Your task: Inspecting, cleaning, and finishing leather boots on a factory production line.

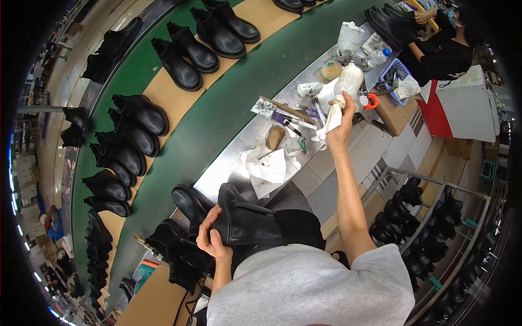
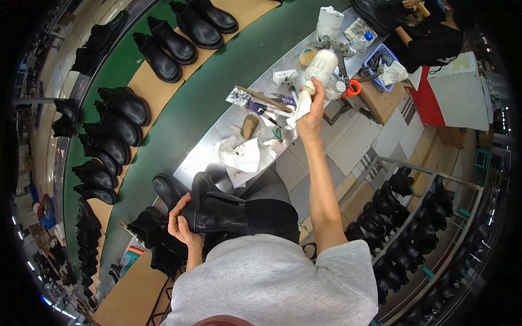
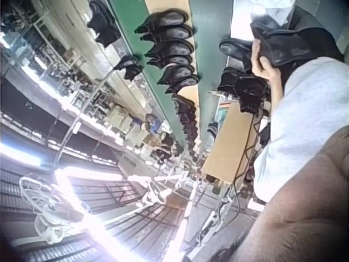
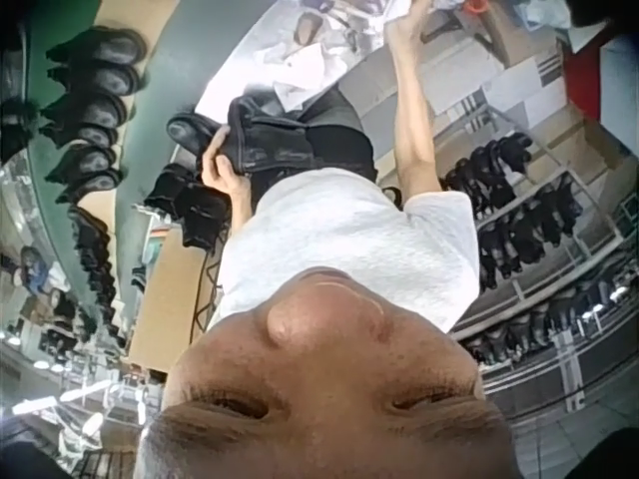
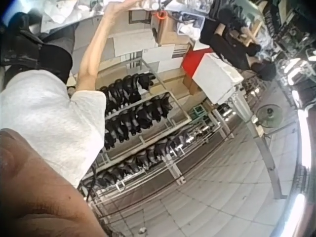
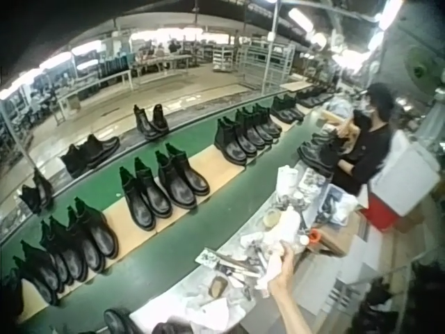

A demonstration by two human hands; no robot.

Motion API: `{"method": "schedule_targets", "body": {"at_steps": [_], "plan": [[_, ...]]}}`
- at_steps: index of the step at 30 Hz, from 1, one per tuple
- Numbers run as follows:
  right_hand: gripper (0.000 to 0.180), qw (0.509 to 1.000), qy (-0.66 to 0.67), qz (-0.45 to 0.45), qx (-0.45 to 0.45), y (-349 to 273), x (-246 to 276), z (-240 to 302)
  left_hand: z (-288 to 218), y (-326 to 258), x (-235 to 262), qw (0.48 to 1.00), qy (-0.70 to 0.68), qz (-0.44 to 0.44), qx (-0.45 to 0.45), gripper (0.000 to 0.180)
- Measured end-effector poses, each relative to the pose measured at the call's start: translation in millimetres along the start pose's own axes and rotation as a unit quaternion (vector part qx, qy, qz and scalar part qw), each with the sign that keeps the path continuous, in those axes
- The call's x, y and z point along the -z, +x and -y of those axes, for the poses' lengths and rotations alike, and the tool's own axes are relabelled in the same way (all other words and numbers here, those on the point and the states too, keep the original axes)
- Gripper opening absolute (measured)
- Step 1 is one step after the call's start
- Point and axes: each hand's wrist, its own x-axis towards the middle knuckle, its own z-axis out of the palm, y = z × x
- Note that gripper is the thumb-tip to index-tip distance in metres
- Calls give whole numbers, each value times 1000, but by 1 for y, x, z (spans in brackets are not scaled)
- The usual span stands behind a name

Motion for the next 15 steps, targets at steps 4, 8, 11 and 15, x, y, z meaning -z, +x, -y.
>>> {"method": "schedule_targets", "body": {"at_steps": [4,8,11,15], "plan": [[42,955,-183,-56,225,3,3,10,-3,1,-1,1000,13,6,3,37],[45,929,-217,-75,289,8,9,10,-2,0,3,1000,8,1,5,38],[42,919,-198,-100,325,8,11,4,-3,-1,4,1000,10,-2,3,38],[34,996,-50,-67,24,6,-6,23,-1,-5,11,999,22,-21,14,38]]}}
